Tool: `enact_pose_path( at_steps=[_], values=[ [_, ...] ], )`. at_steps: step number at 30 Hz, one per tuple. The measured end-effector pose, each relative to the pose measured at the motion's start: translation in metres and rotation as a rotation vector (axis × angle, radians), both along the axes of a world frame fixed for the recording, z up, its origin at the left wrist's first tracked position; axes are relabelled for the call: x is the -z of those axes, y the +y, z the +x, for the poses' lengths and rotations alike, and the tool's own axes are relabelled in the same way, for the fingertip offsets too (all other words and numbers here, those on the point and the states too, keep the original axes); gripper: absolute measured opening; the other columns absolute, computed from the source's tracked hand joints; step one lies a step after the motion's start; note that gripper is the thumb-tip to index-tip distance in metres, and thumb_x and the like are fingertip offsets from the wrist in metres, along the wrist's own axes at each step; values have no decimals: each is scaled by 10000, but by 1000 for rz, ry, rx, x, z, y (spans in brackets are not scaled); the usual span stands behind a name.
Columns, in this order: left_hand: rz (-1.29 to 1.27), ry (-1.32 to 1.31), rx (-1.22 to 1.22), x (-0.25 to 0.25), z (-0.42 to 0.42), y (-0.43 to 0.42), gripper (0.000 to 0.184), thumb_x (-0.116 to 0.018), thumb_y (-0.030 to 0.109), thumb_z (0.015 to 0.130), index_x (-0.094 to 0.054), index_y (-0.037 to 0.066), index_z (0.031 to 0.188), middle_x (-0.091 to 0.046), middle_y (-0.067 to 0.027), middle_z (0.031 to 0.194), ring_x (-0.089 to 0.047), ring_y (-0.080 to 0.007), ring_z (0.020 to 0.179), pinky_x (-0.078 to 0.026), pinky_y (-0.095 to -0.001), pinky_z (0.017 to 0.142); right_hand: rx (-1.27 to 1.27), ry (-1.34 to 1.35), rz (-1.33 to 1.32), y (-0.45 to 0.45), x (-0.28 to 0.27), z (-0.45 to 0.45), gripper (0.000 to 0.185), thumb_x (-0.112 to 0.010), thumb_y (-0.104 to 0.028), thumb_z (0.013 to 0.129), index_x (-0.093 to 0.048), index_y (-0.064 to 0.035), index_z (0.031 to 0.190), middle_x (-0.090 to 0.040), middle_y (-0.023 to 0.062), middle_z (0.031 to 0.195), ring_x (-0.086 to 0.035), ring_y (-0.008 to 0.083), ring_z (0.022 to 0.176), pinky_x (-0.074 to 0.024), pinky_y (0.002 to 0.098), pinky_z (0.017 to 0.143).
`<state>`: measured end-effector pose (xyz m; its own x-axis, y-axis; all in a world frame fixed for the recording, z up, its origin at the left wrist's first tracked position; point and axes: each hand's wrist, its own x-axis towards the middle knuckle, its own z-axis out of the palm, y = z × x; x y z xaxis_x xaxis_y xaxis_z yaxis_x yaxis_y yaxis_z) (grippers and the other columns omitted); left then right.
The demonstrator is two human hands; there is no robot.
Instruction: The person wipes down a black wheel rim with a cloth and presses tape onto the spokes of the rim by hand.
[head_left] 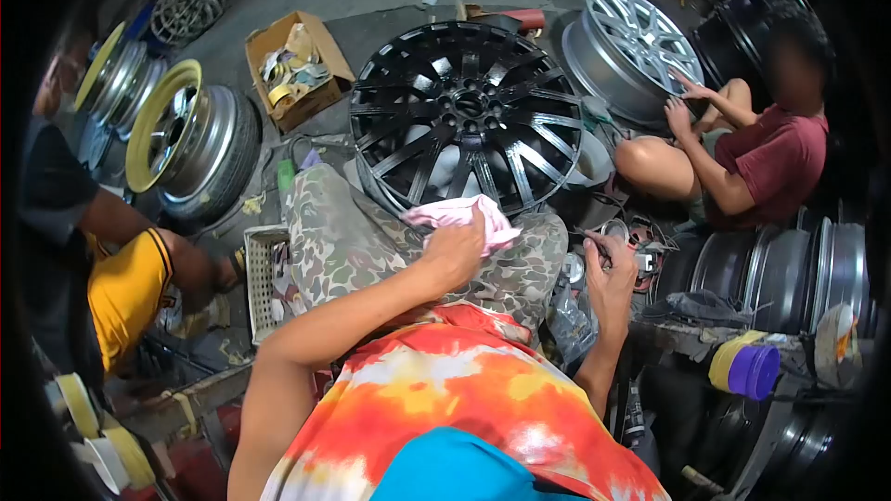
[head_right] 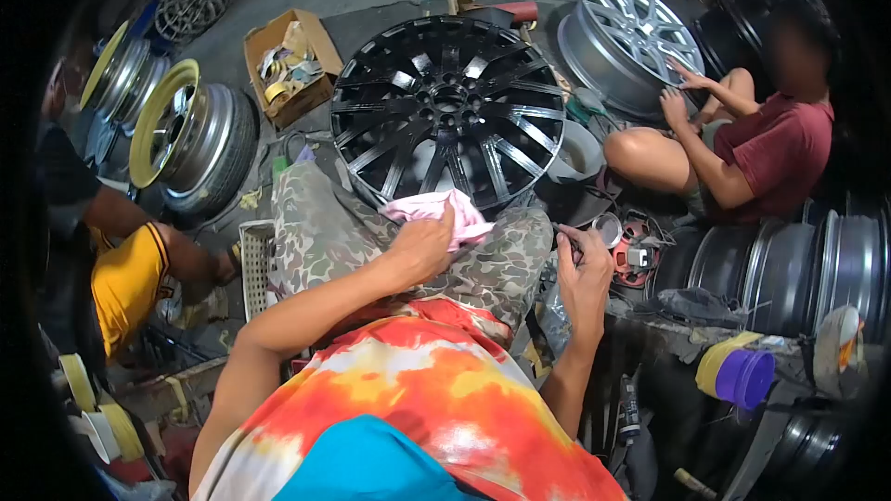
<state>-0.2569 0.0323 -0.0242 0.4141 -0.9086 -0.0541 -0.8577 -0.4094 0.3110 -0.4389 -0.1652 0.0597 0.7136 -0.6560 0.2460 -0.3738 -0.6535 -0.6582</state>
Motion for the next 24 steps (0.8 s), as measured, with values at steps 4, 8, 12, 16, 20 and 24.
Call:
enact_pose_path(
  at_steps=[4,8,12,16,20,24],
  values=[
    [-23,50,38,-5,10,-19,640,-687,78,795,-479,-286,1280,-724,-256,768,-752,-363,704,-586,-439,601,60,14,24,12,5,-17,153,-711,-73,953,-762,30,1054,-623,105,818,-534,167,627,-450,324,613],
    [97,-31,83,-25,30,19,571,-735,123,799,-575,-151,1275,-741,-223,791,-758,-361,727,-583,-440,613,116,-12,68,18,-5,-30,150,-741,-53,927,-768,22,1054,-633,59,822,-520,110,644,-440,285,611],
    [196,-34,309,-49,40,50,212,-704,142,830,-726,-23,961,-745,-192,795,-758,-336,732,-585,-461,637,185,-18,5,17,-13,-45,137,-751,-37,923,-764,24,1045,-628,32,815,-494,84,662,-419,258,619],
    [449,131,237,-27,50,106,219,-671,117,824,-766,-18,968,-759,-175,866,-744,-376,809,-591,-476,754,184,-16,-69,9,-5,-45,119,-743,-30,929,-751,28,1033,-622,43,863,-507,105,680,-436,272,631],
    [-254,466,106,-39,50,118,258,-655,124,850,-756,-50,1011,-740,-189,1096,-729,-323,902,-580,-446,807,173,-32,-149,6,7,-31,125,-736,-30,931,-733,16,1047,-638,90,962,-604,161,751,-473,283,650],
    [-289,1387,-144,-74,42,112,251,-665,195,939,-756,-34,989,-709,-19,885,-627,-83,709,-493,-265,621,50,2,-132,6,-6,2,116,-712,-45,952,-729,15,1049,-651,114,950,-603,197,728,-486,318,658]
  ],
)
